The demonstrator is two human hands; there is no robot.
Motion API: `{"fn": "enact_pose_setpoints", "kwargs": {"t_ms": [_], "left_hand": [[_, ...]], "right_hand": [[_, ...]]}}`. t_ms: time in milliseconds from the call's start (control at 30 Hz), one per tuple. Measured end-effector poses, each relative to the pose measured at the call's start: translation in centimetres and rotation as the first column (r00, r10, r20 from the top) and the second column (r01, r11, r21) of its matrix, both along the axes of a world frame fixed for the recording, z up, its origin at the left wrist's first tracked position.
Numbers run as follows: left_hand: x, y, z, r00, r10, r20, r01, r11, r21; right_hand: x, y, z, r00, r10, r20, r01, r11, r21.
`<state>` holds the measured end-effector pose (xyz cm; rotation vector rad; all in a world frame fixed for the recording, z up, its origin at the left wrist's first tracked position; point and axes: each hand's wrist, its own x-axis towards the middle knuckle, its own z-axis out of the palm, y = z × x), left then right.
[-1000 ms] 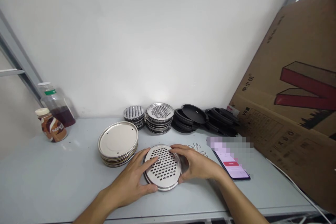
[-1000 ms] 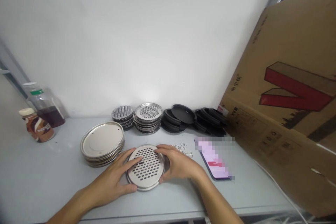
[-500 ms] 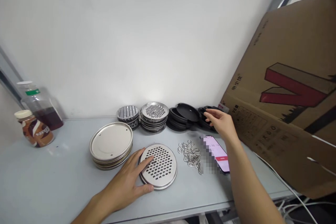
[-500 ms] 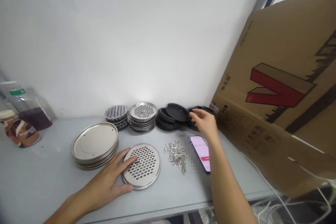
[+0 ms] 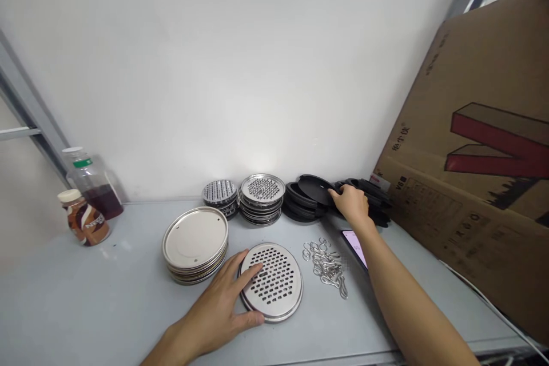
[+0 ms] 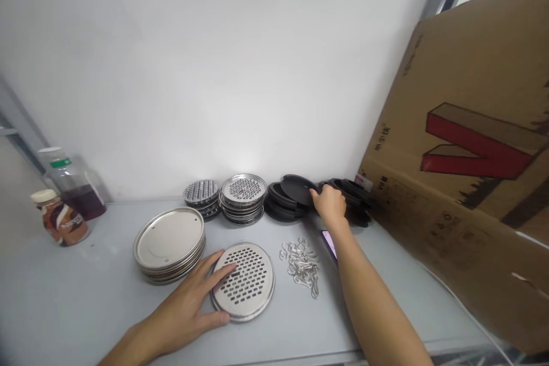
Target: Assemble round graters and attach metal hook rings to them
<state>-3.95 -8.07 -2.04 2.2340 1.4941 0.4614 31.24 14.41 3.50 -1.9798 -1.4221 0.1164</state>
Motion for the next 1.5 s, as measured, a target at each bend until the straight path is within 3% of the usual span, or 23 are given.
{"fn": "enact_pose_setpoints", "kwargs": {"t_ms": [200,400,567,733,867,1000,1167,1400,1500], "left_hand": [[0.2,0.0,0.1,1.000,0.003,0.018,-0.003,1.000,-0.002],[0.1,0.0,-0.2,1.000,0.002,0.020,-0.002,1.000,0.003],[0.3,-0.1,-0.5,0.999,0.023,0.042,-0.025,0.999,0.025],[0.2,-0.2,-0.2,0.996,0.046,0.073,-0.048,0.998,0.030],[-0.2,-0.5,-0.1,0.996,0.054,0.069,-0.055,0.998,0.012],[-0.3,-0.7,-0.3,0.996,0.061,0.066,-0.062,0.998,0.013],[-0.4,-0.6,-0.5,0.996,0.076,0.056,-0.077,0.997,0.004],[-0.5,-0.4,-0.6,0.995,0.085,0.058,-0.084,0.996,-0.009],[-0.4,-0.3,-0.4,0.992,0.099,0.076,-0.098,0.995,-0.021]], "right_hand": [[0.3,0.7,0.7,0.977,0.051,-0.206,-0.049,0.999,0.013],[0.9,0.1,1.3,0.831,0.085,-0.549,-0.017,0.992,0.128],[1.7,-4.1,2.2,0.670,0.198,-0.715,-0.054,0.974,0.220],[0.2,-10.7,0.5,0.581,0.275,-0.766,-0.117,0.959,0.256],[-3.3,-14.4,-2.1,0.757,0.330,-0.564,-0.122,0.919,0.375],[-6.4,-16.0,-4.2,0.791,0.403,-0.460,-0.176,0.871,0.460],[-7.3,-16.3,-5.3,0.879,0.410,-0.242,-0.241,0.821,0.517],[-7.1,-16.3,-5.7,0.862,0.419,-0.284,-0.248,0.839,0.485],[-7.0,-16.2,-5.9,0.825,0.421,-0.378,-0.212,0.849,0.483]]}}
